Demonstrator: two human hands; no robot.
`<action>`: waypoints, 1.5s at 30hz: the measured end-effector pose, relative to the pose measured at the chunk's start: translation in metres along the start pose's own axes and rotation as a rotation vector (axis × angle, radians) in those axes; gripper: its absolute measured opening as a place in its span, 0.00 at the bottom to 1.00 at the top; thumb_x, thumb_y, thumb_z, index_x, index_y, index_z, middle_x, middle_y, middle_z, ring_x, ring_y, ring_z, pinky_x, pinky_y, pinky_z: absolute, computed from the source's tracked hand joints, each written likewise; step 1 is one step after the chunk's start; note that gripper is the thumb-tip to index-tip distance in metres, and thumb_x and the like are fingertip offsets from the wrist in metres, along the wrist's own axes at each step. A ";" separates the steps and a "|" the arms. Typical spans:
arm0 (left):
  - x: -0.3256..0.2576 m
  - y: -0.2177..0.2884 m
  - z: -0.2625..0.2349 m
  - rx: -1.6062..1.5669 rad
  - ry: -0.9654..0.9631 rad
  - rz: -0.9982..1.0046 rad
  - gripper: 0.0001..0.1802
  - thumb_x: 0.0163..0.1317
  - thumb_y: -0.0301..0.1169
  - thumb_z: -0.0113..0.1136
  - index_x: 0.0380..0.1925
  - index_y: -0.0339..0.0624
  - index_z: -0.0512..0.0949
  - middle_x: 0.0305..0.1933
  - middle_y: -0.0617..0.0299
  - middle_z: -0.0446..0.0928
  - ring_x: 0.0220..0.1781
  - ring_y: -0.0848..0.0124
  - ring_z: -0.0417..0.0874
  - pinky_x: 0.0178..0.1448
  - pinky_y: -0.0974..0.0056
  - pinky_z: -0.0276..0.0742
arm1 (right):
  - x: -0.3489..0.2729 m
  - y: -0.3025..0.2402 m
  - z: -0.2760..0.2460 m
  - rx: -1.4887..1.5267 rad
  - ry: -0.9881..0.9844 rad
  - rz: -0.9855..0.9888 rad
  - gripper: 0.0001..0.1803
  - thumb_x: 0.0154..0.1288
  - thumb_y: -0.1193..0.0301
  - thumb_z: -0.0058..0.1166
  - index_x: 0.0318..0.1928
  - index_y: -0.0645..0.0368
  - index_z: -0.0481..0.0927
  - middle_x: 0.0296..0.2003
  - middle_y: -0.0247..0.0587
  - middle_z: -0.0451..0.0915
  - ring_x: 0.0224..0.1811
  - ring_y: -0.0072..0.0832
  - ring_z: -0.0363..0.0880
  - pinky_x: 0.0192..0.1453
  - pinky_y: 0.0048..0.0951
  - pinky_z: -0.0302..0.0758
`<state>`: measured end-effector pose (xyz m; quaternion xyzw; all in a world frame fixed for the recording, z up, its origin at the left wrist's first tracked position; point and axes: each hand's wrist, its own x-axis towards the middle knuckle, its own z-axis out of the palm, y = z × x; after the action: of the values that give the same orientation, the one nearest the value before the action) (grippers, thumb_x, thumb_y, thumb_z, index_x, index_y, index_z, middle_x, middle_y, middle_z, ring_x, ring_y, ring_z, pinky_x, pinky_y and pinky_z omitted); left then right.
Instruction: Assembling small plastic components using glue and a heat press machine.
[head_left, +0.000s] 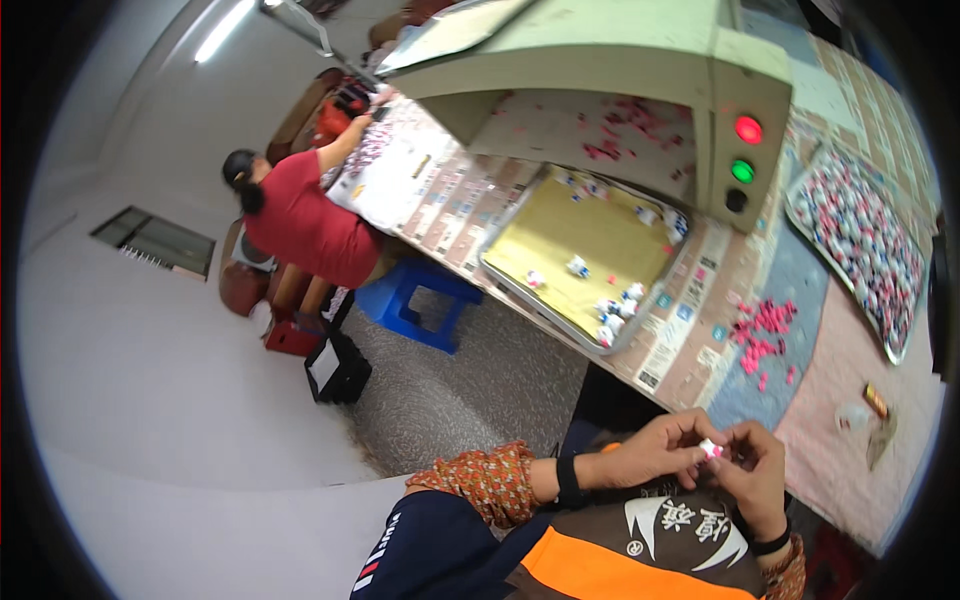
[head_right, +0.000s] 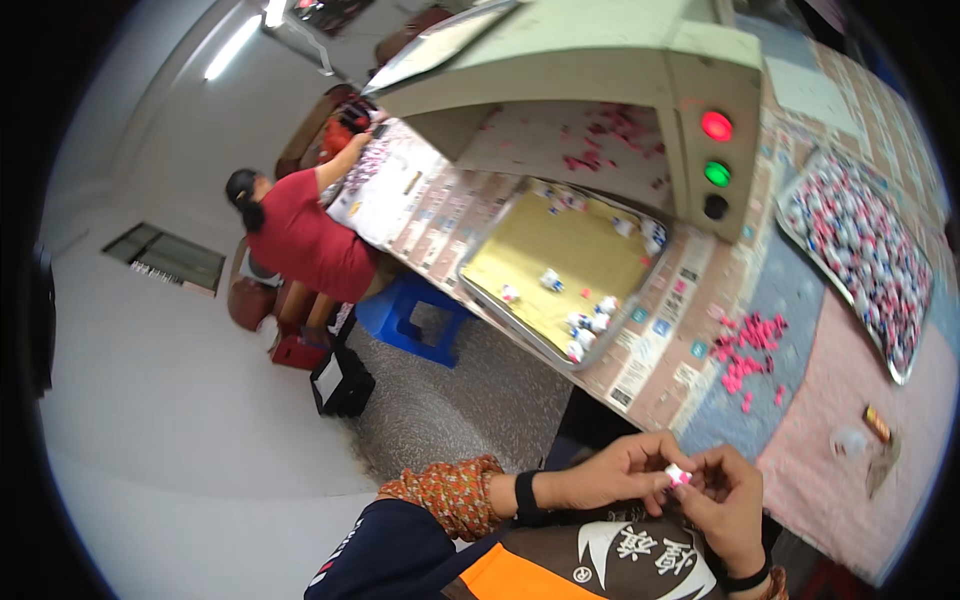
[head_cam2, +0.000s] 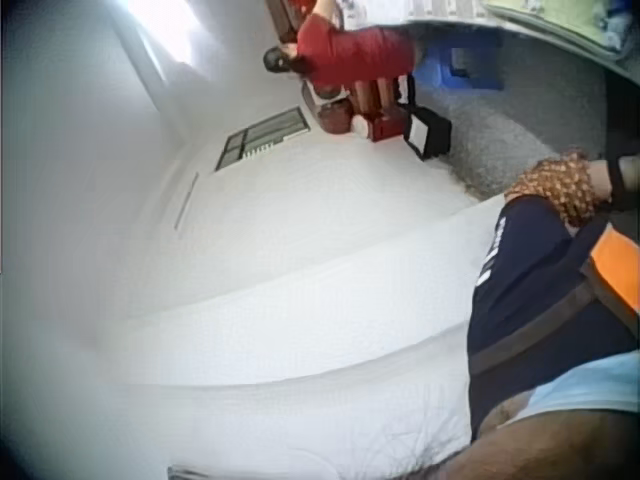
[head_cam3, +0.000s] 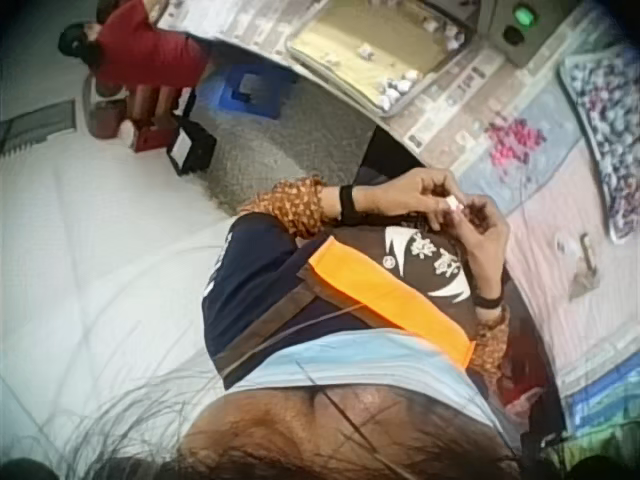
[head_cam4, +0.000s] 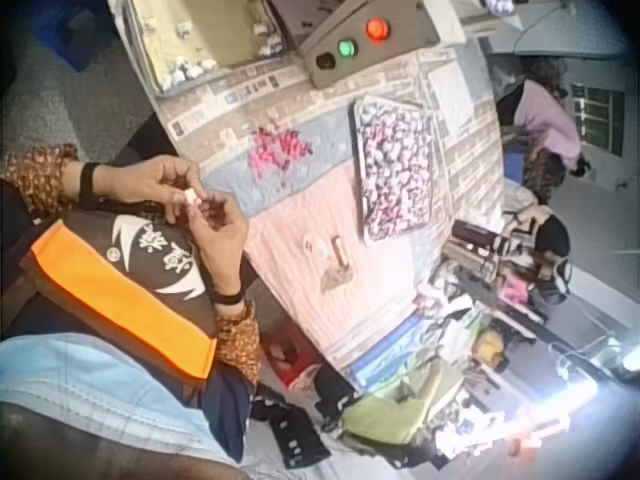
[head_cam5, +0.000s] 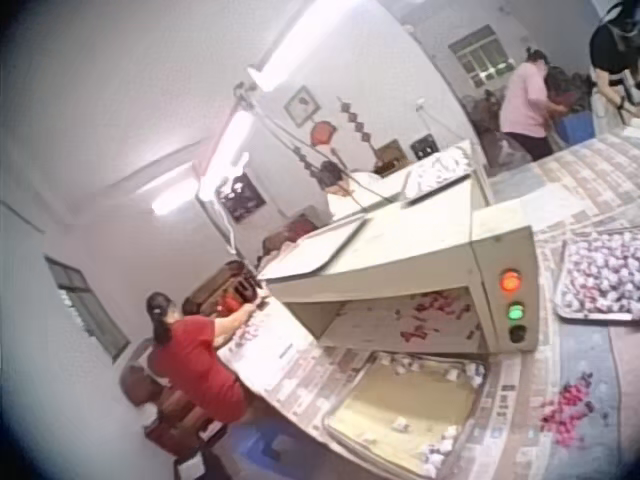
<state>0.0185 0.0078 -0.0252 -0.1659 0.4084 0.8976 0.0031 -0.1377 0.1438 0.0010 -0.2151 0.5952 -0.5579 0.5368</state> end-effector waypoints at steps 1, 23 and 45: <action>0.000 0.001 0.002 0.010 0.013 0.003 0.13 0.72 0.28 0.56 0.54 0.40 0.70 0.46 0.63 0.74 0.40 0.79 0.79 0.42 0.72 0.83 | 0.000 0.004 0.000 -0.001 0.006 -0.036 0.11 0.58 0.79 0.64 0.39 0.62 0.75 0.30 0.30 0.77 0.29 0.11 0.72 0.32 0.15 0.69; -0.012 0.022 0.007 0.018 0.032 0.000 0.13 0.71 0.32 0.59 0.48 0.43 0.66 0.42 0.61 0.75 0.35 0.79 0.80 0.36 0.73 0.84 | -0.001 -0.013 0.020 -0.015 -0.060 -0.112 0.10 0.59 0.76 0.59 0.36 0.61 0.70 0.25 0.35 0.77 0.20 0.15 0.74 0.20 0.18 0.70; -0.041 0.001 0.054 0.107 -0.023 0.116 0.16 0.65 0.31 0.67 0.40 0.42 0.67 0.37 0.65 0.75 0.31 0.81 0.81 0.33 0.75 0.82 | -0.048 0.009 0.002 0.088 -0.180 -0.178 0.14 0.54 0.76 0.66 0.35 0.59 0.71 0.31 0.31 0.76 0.30 0.13 0.73 0.32 0.17 0.69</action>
<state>0.0408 0.0519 0.0208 -0.1311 0.4646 0.8751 -0.0351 -0.1166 0.1866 0.0123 -0.2925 0.4981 -0.6074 0.5453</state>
